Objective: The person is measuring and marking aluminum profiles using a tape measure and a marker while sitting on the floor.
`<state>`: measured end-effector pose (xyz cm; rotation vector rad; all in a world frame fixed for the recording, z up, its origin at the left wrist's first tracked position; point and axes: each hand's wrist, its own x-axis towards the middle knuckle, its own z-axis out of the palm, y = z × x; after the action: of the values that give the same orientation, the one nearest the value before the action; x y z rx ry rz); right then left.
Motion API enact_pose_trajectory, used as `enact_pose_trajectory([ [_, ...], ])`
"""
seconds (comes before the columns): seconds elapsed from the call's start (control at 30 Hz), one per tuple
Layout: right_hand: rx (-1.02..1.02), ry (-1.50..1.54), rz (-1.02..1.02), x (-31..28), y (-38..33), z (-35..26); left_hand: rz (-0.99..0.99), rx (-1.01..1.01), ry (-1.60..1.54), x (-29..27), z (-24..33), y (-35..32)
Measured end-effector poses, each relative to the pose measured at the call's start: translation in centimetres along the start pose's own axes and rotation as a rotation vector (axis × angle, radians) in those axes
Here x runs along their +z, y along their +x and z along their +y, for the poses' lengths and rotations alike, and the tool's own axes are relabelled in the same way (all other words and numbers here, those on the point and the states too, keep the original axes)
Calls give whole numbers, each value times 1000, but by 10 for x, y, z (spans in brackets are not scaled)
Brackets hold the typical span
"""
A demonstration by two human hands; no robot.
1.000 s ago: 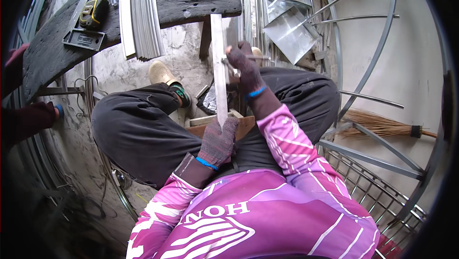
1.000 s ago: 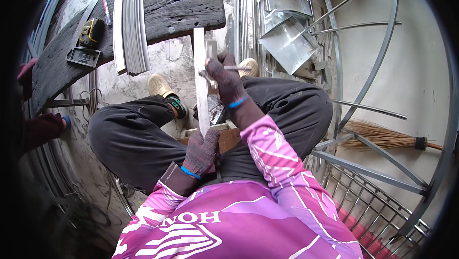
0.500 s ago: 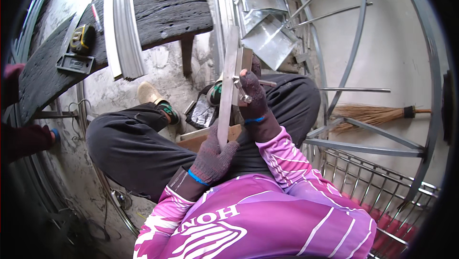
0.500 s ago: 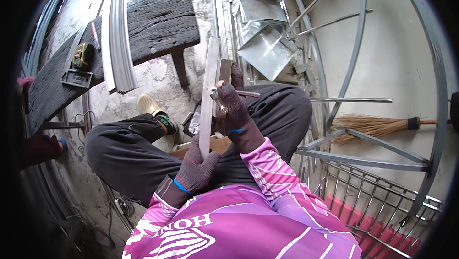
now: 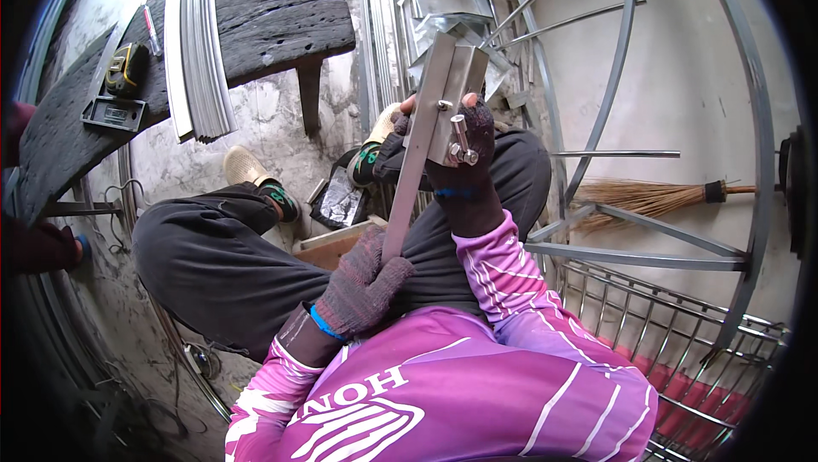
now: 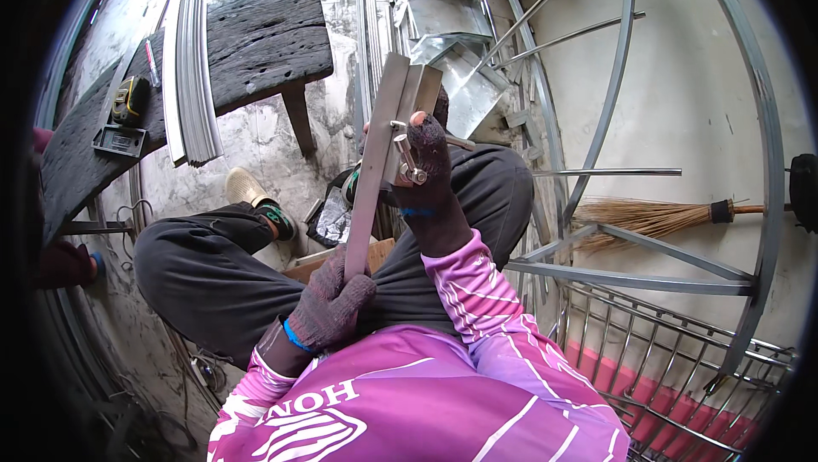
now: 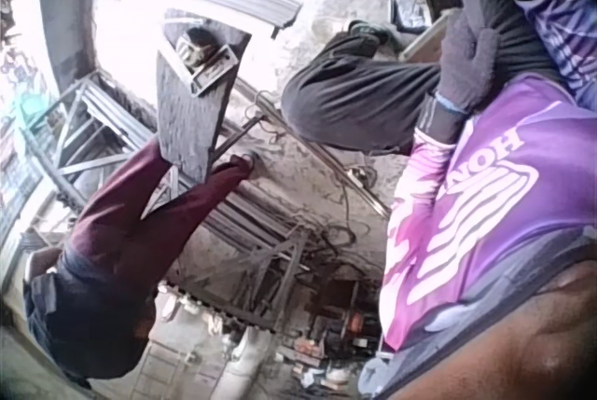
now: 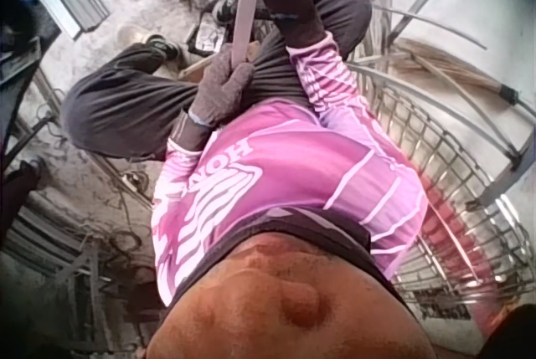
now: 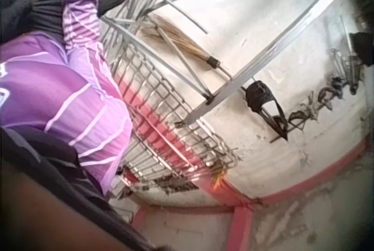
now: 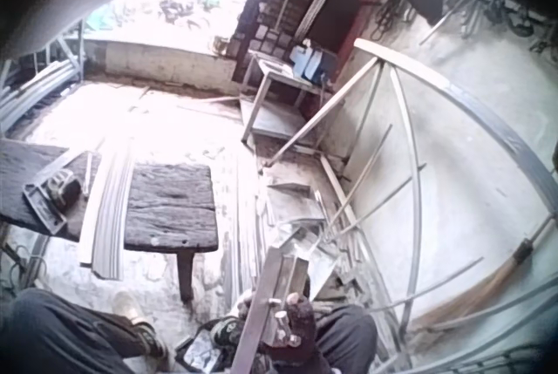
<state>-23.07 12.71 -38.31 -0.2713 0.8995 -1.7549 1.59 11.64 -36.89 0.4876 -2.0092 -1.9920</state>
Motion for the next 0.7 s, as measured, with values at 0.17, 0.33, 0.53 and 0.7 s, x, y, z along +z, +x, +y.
enact_pose_trajectory([
  [0.17,-160,-405,128,-61,-5,33,101,-183,-362,17,33,6],
  [0.33,-158,-359,83,-11,-9,21,20,-469,-652,-8,18,9],
  [0.53,-111,-263,11,-12,-19,17,136,-215,-363,-2,6,20],
  [0.7,-160,-514,141,-48,-24,44,158,-226,-469,-4,1,24],
])
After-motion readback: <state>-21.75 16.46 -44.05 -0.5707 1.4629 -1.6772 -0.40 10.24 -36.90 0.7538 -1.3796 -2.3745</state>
